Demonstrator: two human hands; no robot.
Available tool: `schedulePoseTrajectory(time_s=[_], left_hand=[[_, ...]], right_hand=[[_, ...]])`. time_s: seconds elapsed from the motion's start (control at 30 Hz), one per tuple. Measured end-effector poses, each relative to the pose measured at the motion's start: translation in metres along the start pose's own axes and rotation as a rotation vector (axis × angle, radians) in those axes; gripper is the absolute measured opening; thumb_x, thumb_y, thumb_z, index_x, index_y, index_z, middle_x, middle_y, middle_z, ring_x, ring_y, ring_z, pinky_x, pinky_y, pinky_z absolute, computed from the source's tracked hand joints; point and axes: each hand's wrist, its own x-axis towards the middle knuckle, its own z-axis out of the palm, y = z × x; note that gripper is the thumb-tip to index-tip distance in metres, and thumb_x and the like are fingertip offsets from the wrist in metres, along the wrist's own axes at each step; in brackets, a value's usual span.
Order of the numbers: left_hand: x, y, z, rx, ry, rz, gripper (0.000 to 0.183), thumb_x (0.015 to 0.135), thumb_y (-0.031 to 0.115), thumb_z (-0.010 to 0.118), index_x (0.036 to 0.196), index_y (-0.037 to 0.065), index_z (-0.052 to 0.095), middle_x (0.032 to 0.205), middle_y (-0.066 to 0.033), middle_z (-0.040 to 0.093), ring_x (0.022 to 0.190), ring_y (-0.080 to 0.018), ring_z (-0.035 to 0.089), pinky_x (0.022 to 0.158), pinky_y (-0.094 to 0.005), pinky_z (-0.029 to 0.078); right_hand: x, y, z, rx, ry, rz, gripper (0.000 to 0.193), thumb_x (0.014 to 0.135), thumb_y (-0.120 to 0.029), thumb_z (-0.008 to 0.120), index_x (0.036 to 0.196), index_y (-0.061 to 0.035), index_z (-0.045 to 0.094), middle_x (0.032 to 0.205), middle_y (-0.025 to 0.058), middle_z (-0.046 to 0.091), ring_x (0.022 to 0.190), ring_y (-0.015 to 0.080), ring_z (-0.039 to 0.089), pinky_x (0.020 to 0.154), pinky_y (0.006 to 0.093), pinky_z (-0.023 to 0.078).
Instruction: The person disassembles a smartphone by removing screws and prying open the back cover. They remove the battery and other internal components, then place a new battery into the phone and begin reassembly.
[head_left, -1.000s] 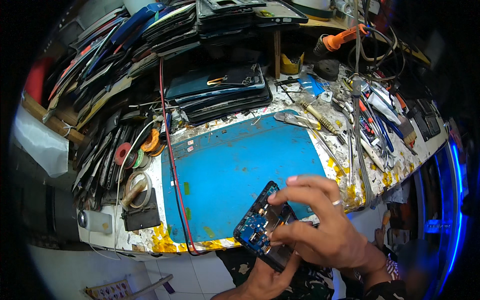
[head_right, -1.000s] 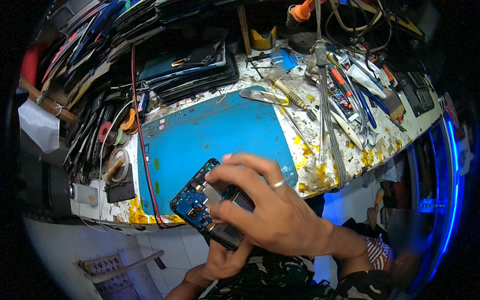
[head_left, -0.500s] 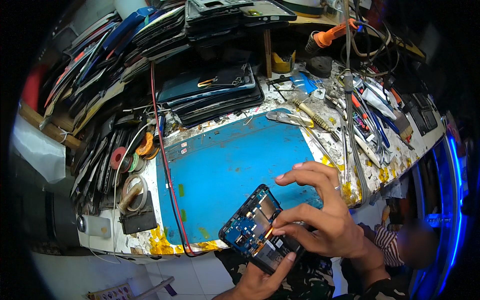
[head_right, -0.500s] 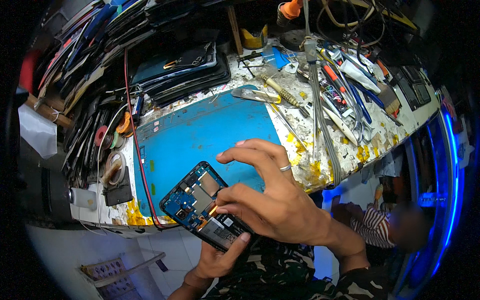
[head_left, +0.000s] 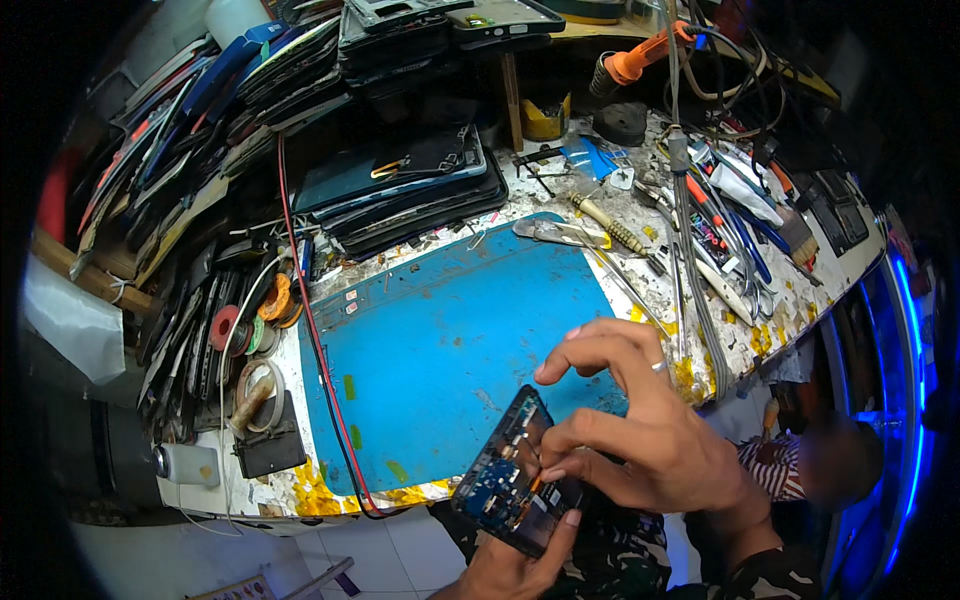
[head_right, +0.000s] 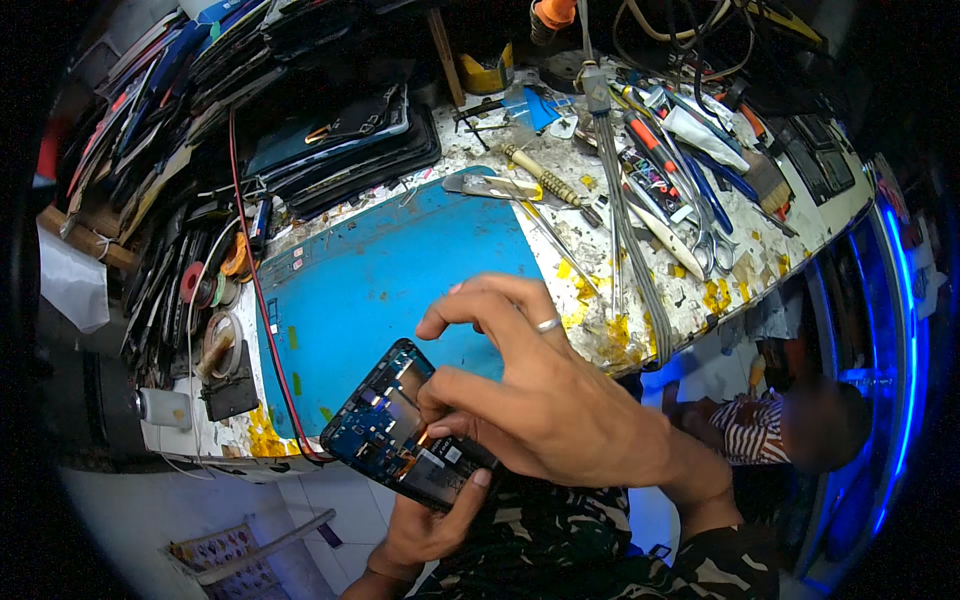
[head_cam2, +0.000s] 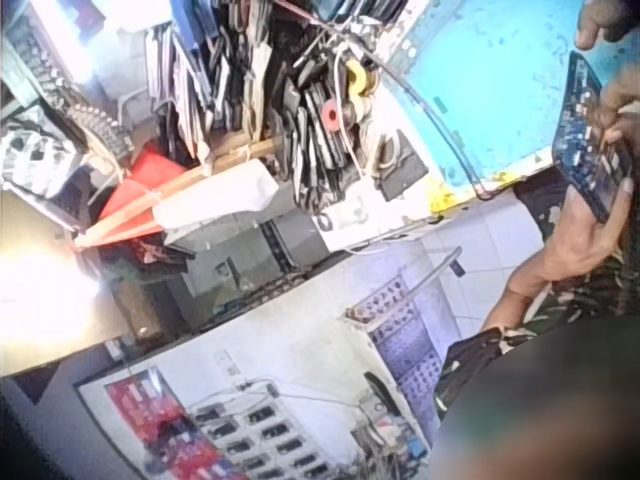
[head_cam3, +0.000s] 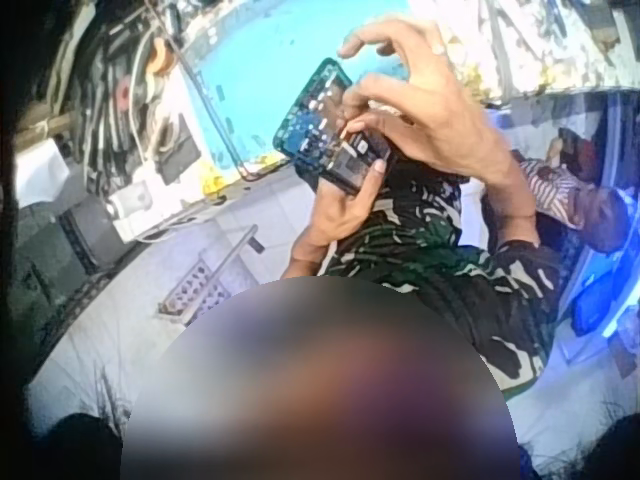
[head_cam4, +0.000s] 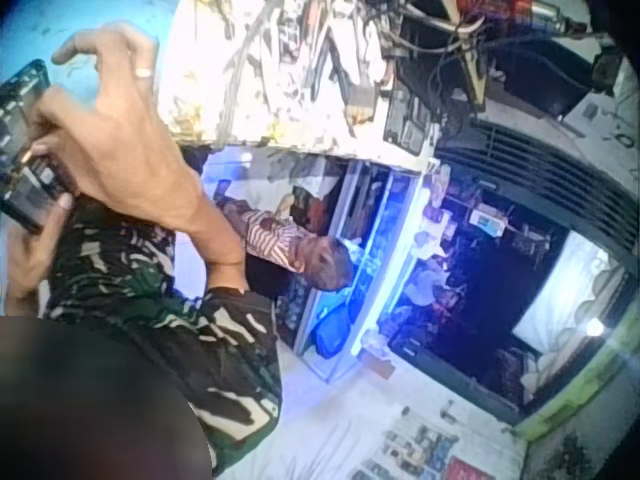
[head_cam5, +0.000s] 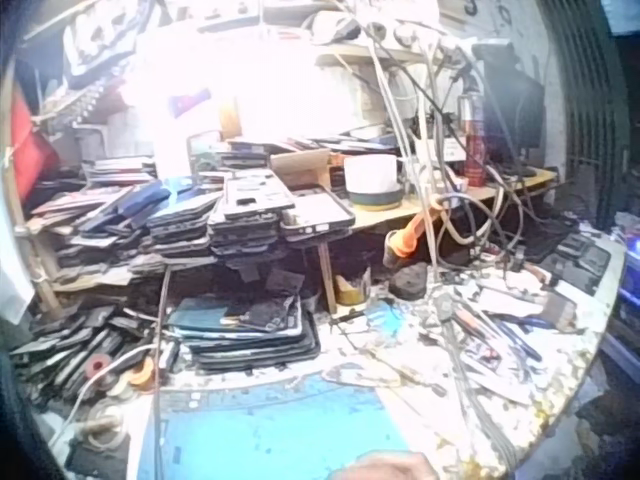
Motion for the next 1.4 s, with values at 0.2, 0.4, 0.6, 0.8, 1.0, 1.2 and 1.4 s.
schedulePoseTrajectory(time_s=[0.2,0.4,0.6,0.8,1.0,1.2,1.4], left_hand=[[-0.001,0.003,-0.005,-0.210,-0.007,-0.162,0.048,0.087,0.006,0.068,0.128,-0.002,0.046,0.114,-0.0102,0.059,0.105,-0.0163,0.058,0.088,-0.0295,0.047],[0.003,-0.004,-0.015,-0.282,-0.029,-0.026,0.073,0.088,0.047,0.063,0.136,-0.002,0.040,0.122,-0.0120,0.057,0.111,-0.0183,0.056,0.094,-0.0305,0.045],[0.008,0.014,-0.015,-0.511,-0.013,-0.083,0.104,0.078,0.079,0.045,0.141,-0.002,0.034,0.127,-0.0148,0.055,0.114,-0.0218,0.056,0.097,-0.0338,0.045],[0.032,0.023,-0.024,-0.755,-0.103,0.004,0.092,0.089,0.065,0.046,0.146,-0.001,0.019,0.131,-0.0280,0.048,0.110,-0.0364,0.060,0.093,-0.0444,0.051],[0.043,0.023,-0.031,-0.944,-0.002,0.081,0.072,0.098,0.048,0.041,0.148,0.004,0.013,0.132,-0.0322,0.044,0.116,-0.0450,0.054,0.096,-0.0523,0.049],[0.047,0.027,-0.019,-0.756,0.230,0.216,0.083,0.094,0.051,0.048,0.151,0.008,0.005,0.140,-0.0348,0.036,0.129,-0.0442,0.042,0.103,-0.0519,0.042],[0.030,0.025,-0.021,-0.876,0.107,0.382,0.093,0.084,0.056,0.057,0.151,0.013,0.009,0.136,-0.0292,0.040,0.125,-0.0439,0.046,0.112,-0.0560,0.029]], right_hand=[[0.002,0.009,-0.001,0.158,-0.083,0.067,0.023,0.072,-0.011,0.077,0.088,-0.0081,0.062,0.127,0.0134,0.046,0.122,0.0358,0.038,0.100,0.0461,0.034],[-0.008,0.004,0.012,0.125,0.116,0.017,0.032,0.071,-0.017,0.081,0.096,-0.0102,0.063,0.137,0.0140,0.049,0.127,0.0362,0.039,0.100,0.0453,0.036],[-0.010,0.007,0.029,0.052,0.195,-0.131,0.039,0.071,-0.018,0.085,0.100,-0.0103,0.060,0.109,0.0091,0.070,0.105,0.0322,0.060,0.091,0.0409,0.045],[-0.026,0.010,0.034,0.762,0.451,0.050,0.033,0.078,-0.002,0.076,0.104,-0.0032,0.056,0.094,0.0144,0.067,0.101,0.0246,0.059,0.087,0.0354,0.048],[-0.032,0.007,0.031,0.483,0.410,0.104,0.023,0.076,-0.002,0.079,0.093,-0.0007,0.064,0.090,0.0134,0.066,0.082,0.0218,0.065,0.072,0.0317,0.052],[-0.034,-0.006,0.051,0.886,0.160,0.374,0.072,0.082,-0.005,0.075,0.138,0.0011,0.029,0.112,0.0182,0.061,0.095,0.0176,0.065,0.079,0.0282,0.055],[-0.026,-0.008,0.050,1.476,0.011,0.515,0.077,0.092,-0.004,0.062,0.148,-0.0094,0.010,0.115,0.0187,0.060,0.096,0.0126,0.061,0.075,0.0238,0.052]])
